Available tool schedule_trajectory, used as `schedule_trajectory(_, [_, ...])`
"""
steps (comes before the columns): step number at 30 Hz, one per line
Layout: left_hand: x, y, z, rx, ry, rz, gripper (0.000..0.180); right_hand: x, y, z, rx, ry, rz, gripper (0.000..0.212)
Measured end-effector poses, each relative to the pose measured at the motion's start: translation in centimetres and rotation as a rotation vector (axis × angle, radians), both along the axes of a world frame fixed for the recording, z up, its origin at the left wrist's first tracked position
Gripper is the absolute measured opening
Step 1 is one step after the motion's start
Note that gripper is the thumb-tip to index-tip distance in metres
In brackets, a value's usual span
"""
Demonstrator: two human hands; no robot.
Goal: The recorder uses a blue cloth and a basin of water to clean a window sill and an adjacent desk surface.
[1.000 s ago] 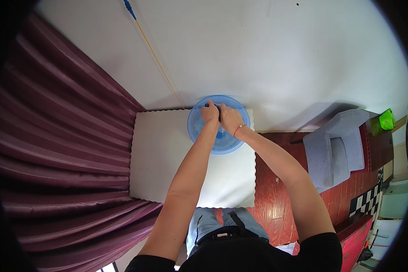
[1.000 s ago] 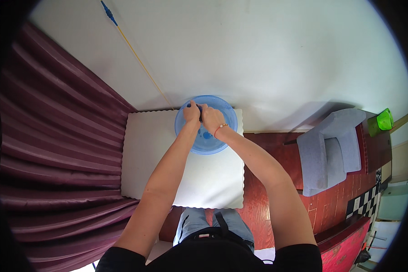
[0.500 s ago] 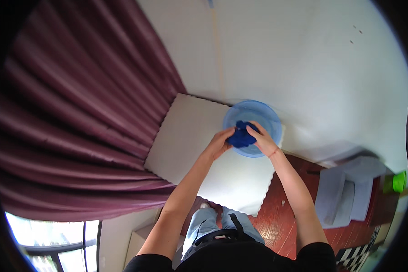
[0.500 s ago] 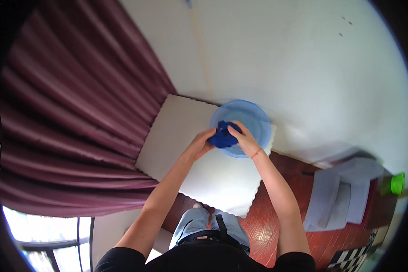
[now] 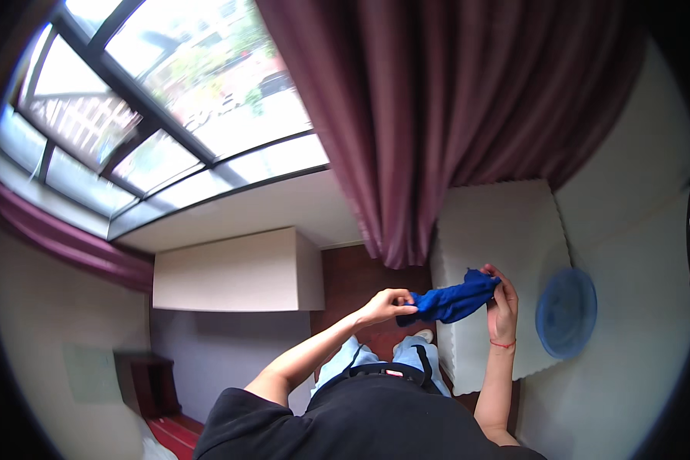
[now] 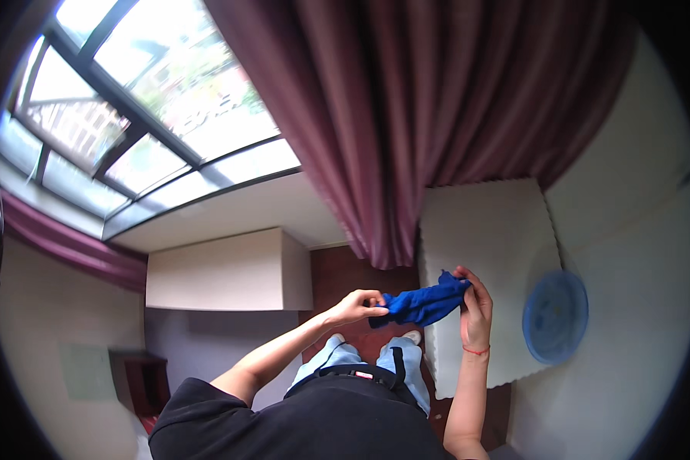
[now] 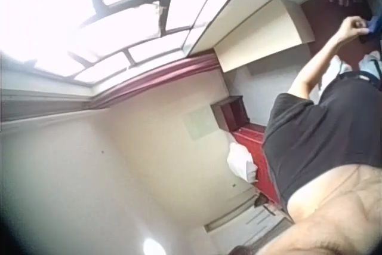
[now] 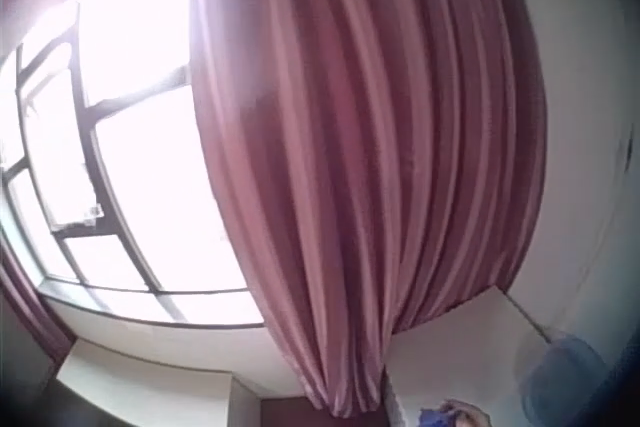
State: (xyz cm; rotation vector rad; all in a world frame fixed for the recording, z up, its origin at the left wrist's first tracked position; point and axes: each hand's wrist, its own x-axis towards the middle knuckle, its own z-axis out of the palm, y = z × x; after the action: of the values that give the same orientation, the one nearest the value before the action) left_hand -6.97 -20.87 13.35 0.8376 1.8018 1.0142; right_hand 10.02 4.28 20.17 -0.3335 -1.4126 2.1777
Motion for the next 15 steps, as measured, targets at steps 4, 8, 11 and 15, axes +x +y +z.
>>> schedule_trajectory(4, [-0.4, -13.9, 2.0, 0.297, 0.160, 0.511, 0.024, -5.0, -6.0, 0.7, -0.157, 0.010, 0.067, 0.016])
schedule_trajectory(8, [-0.4, -21.6, 8.7, 0.279, 0.315, 0.844, 0.017, -7.8, -10.6, 4.0, 0.063, -0.084, 0.102, 0.016])
schedule_trajectory(11, [-2.5, -27.5, 10.4, 0.320, 0.704, 0.863, 0.017, -10.2, -15.4, 6.8, 0.401, -0.150, 0.232, 0.021])
schedule_trajectory(15, [-6.6, -33.3, 12.3, 0.358, 0.944, 0.827, 0.018, -13.8, -20.9, 7.0, 0.247, -0.275, 0.651, 0.035])
